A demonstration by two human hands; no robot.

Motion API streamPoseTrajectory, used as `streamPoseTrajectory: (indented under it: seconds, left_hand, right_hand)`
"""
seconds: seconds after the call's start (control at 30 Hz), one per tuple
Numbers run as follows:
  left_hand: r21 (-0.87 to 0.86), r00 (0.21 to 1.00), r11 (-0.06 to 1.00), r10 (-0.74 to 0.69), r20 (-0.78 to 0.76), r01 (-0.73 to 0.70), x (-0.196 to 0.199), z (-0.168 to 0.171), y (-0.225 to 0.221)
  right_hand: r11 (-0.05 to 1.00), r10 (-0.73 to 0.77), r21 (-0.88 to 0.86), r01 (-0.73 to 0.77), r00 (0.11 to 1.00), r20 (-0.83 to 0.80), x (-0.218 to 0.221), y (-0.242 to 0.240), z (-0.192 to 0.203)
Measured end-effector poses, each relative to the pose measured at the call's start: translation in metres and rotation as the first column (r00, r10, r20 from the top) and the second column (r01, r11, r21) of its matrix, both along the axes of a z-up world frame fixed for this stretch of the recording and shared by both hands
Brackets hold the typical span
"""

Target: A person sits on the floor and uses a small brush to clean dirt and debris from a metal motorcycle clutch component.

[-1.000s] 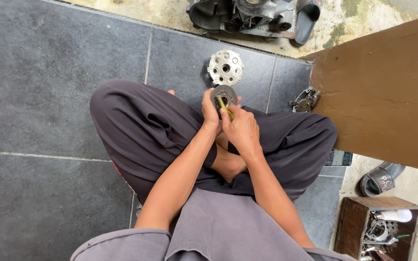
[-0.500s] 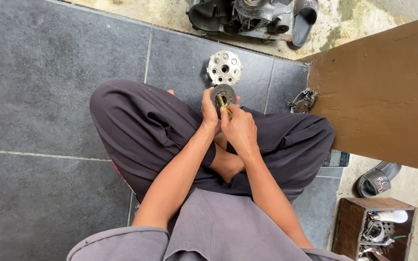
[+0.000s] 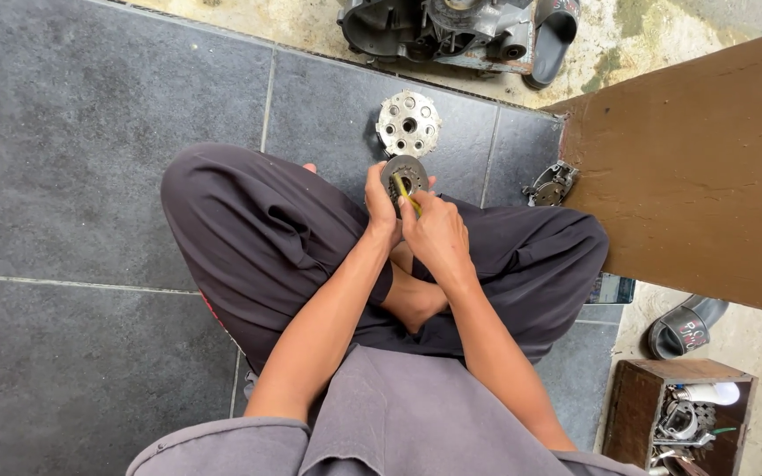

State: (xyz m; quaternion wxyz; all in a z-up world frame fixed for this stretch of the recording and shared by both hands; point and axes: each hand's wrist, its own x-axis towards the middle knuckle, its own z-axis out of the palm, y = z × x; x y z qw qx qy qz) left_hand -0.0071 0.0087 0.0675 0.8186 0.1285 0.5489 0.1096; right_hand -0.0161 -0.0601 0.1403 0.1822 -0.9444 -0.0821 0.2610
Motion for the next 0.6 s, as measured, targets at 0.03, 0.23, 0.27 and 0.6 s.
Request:
streamPoseTrajectory:
  seconds: [0.03, 0.23, 0.27, 0.6]
  left_hand:
    - [-0.126, 0.995, 0.992, 0.009, 0.100, 0.004, 0.003, -0.023, -0.002]
    - [-0.259, 0.974, 0.965, 0.022, 0.225, 0.039, 0.006, -0.052, -0.003]
    - [-0.274, 0.973, 0.960, 0.014, 0.232, 0.051, 0.004, -0.048, -0.004]
    - [-0.003, 0.997, 0.999, -0.039, 0.068, 0.040, 0.005, -0.077, -0.017]
  right_hand:
    - [0.999, 0.013, -0.033, -0.013, 1.000, -0.028, -0.002, -0.002, -0.001]
    - [0.995, 0.009, -0.095, -0.015, 0.998, -0.068, -0.011, -0.006, 0.002]
    - [0.994, -0.002, -0.106, -0.004, 0.998, -0.061, -0.012, -0.005, 0.003]
    - [0.990, -0.132, 0.068, 0.126, 0.987, 0.096, 0.010, -0.008, -0.022]
